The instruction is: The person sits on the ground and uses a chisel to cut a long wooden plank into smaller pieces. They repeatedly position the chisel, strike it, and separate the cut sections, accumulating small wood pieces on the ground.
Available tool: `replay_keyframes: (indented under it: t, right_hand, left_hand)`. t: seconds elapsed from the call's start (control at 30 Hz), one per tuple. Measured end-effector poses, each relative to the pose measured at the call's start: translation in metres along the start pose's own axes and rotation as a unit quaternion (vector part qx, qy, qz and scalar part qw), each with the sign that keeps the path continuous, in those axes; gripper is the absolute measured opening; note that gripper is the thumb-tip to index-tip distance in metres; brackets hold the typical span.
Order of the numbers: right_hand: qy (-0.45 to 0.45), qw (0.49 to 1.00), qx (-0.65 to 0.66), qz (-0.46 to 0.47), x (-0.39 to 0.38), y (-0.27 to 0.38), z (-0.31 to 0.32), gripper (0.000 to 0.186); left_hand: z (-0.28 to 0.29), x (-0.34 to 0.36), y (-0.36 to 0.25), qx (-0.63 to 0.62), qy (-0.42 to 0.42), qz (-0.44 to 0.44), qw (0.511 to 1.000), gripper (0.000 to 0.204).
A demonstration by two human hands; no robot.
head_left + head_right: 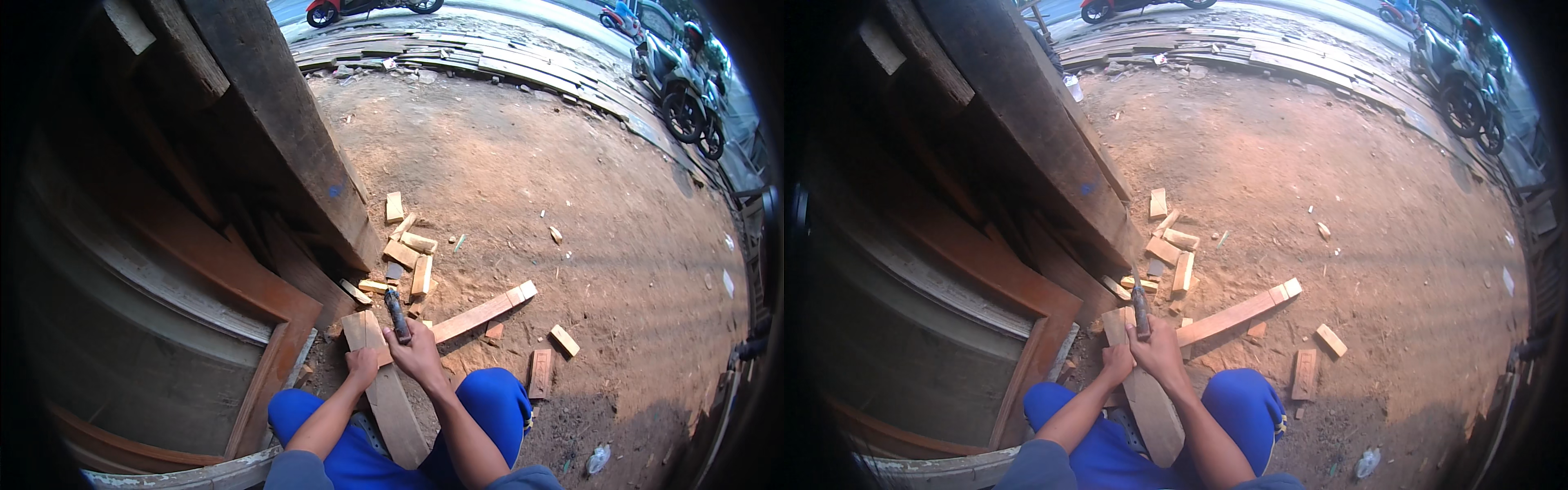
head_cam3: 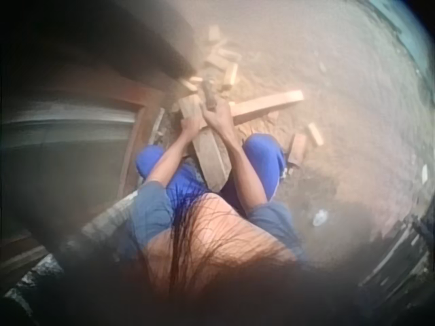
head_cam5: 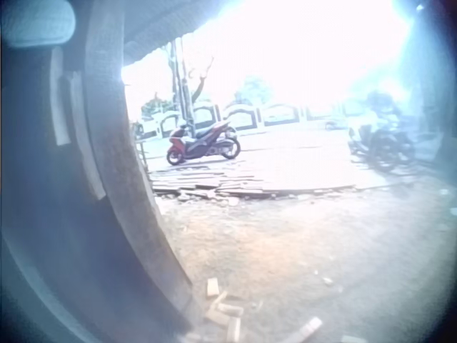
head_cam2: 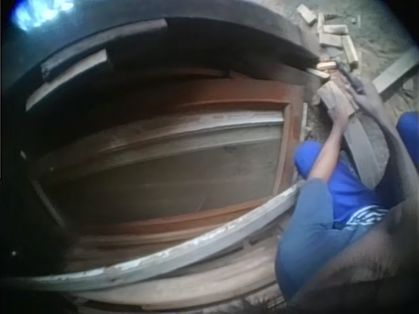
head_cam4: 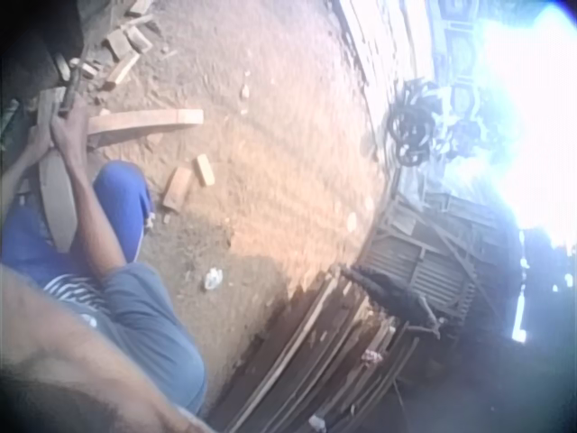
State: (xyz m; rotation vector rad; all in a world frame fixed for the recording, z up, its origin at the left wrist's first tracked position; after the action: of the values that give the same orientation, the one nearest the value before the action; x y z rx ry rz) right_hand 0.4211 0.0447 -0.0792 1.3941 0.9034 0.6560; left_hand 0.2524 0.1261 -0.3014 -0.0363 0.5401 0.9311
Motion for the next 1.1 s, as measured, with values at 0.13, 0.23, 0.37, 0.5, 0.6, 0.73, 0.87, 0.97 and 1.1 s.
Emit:
replay_keyframes:
  t: [0.13,0.23,0.37,0.5,0.6,0.73,0.87,0.97,1.1]
  right_hand:
    - [-0.005,1.000,-0.003,0.007,0.000,0.001,-0.003,0.033]
    - [-0.006,1.000,-0.002,0.003,0.001,0.001,-0.004,0.033]
    - [-0.014,1.000,-0.006,0.005,0.001,0.002,-0.004,0.034]
    - [-0.043,0.999,0.026,0.009,0.004,-0.005,-0.004,0.033]
    - [-0.011,1.000,-0.002,0.001,0.004,-0.002,-0.008,0.032]
    - [-0.044,0.999,-0.006,0.024,0.004,-0.002,-0.006,0.030]
    - [-0.047,0.999,0.006,0.015,0.004,-0.003,-0.005,0.029]
    - [-0.048,0.999,0.012,0.009,0.004,-0.005,-0.005,0.030]
    - [-0.055,0.998,0.033,0.005,0.004,-0.007,-0.002,0.032]
  left_hand:
    - [-0.003,0.002,0.005,-0.005,0.001,0.013,1.000,0.013]
    - [-0.008,0.003,0.007,-0.032,0.015,0.005,0.999,0.014]
    - [0.000,0.001,0.006,-0.015,0.025,0.019,0.999,0.016]
    - [0.001,0.000,0.002,-0.002,0.032,0.010,0.999,0.017]
    - [-0.003,0.002,0.006,-0.006,0.029,0.020,0.999,0.012]
    - [-0.001,0.006,0.004,-0.008,0.005,0.016,1.000,0.011]
    - [-0.002,0.006,0.002,0.003,-0.039,-0.004,0.999,0.015]
    - [-0.004,0.008,0.002,0.002,-0.034,-0.007,0.999,0.015]
    - [0.006,0.005,-0.004,0.015,-0.010,-0.005,1.000,0.015]
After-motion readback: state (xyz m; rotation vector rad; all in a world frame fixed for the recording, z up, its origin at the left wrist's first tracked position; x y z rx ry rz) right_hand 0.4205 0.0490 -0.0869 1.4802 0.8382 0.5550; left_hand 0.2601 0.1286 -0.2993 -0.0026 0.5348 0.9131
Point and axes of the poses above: each hand's wrist, its own x-axis towards the middle knuckle, its own z-axis out of the back of the hand, y = z × x, the point moved 8 cm from there along x, towards the middle knuckle, and after that the axes turned 11 degrees about x, right-handed, at the moved point
